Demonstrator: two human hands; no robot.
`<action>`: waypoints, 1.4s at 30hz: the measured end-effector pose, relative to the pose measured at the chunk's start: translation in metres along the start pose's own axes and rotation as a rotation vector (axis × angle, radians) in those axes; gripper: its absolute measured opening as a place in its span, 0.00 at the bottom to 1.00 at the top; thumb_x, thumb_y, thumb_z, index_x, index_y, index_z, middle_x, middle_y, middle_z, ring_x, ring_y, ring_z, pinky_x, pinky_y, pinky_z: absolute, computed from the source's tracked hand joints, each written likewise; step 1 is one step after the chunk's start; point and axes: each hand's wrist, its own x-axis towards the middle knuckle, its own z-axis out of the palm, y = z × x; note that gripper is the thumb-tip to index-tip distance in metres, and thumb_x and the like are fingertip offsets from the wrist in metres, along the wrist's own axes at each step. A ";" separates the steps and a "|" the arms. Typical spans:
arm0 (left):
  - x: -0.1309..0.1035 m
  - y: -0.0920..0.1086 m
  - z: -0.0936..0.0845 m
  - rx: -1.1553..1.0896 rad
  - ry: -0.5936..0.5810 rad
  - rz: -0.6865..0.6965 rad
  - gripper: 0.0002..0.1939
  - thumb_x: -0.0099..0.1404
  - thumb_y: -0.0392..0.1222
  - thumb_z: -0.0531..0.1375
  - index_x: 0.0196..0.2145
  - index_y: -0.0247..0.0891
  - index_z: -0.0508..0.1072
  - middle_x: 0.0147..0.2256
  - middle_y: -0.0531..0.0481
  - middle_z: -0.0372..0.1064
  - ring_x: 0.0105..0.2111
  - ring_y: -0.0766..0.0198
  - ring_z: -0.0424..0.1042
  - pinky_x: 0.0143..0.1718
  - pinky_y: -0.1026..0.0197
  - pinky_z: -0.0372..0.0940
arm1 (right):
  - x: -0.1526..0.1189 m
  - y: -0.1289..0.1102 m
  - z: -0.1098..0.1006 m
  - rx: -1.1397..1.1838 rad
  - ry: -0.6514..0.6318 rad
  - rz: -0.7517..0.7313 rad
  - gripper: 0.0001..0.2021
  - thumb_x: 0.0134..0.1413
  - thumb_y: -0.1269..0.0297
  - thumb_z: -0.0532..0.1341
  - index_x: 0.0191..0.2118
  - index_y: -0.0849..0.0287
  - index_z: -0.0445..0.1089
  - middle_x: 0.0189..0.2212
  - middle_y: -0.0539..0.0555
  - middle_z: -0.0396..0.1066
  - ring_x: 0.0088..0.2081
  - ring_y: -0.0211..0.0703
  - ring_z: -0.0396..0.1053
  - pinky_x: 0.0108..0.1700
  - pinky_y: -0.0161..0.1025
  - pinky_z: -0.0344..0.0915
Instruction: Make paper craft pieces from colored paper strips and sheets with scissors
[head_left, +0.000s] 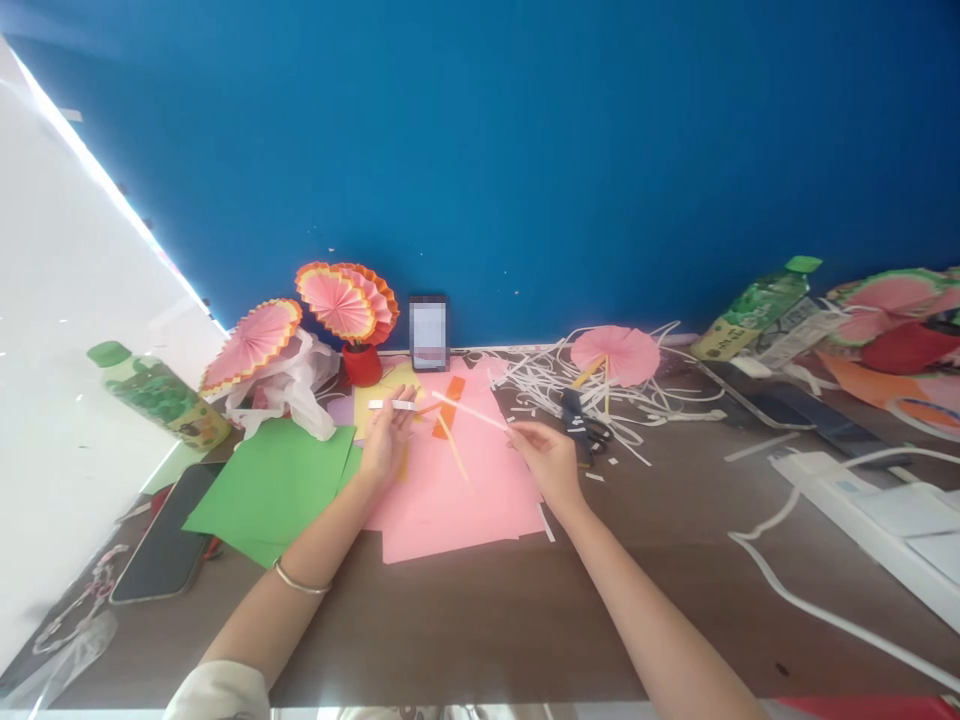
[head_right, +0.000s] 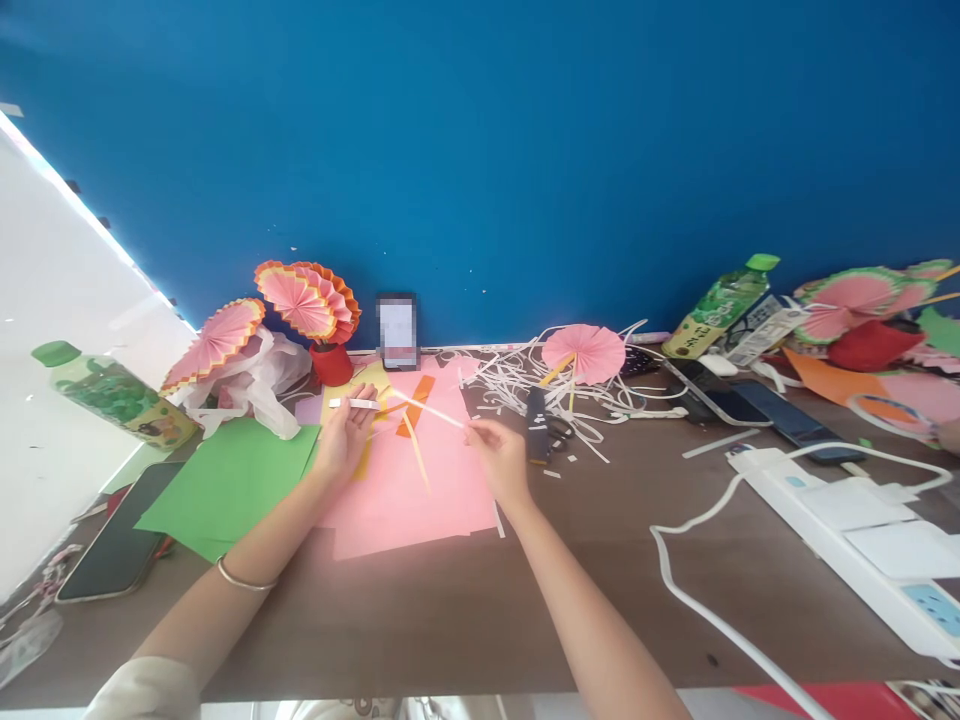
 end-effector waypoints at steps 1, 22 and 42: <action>0.002 0.001 -0.003 0.037 0.025 0.023 0.17 0.62 0.48 0.52 0.44 0.37 0.69 0.49 0.42 0.66 0.52 0.60 0.62 0.53 0.56 0.55 | 0.001 -0.001 -0.001 0.013 0.021 0.006 0.10 0.41 0.60 0.64 0.30 0.60 0.73 0.27 0.54 0.74 0.28 0.44 0.72 0.37 0.44 0.70; -0.006 0.016 -0.004 1.289 -0.076 0.645 0.18 0.58 0.44 0.56 0.46 0.38 0.68 0.46 0.37 0.62 0.48 0.50 0.59 0.51 0.47 0.50 | -0.001 -0.004 0.005 0.241 0.038 0.069 0.11 0.35 0.62 0.68 0.30 0.59 0.73 0.28 0.53 0.74 0.33 0.45 0.72 0.43 0.47 0.68; -0.029 -0.004 0.047 1.023 -0.351 0.492 0.05 0.56 0.45 0.60 0.29 0.47 0.76 0.35 0.46 0.72 0.43 0.52 0.63 0.52 0.46 0.46 | -0.014 -0.008 0.012 0.052 -0.097 -0.127 0.18 0.43 0.60 0.64 0.43 0.55 0.66 0.44 0.57 0.66 0.30 0.37 0.66 0.37 0.40 0.66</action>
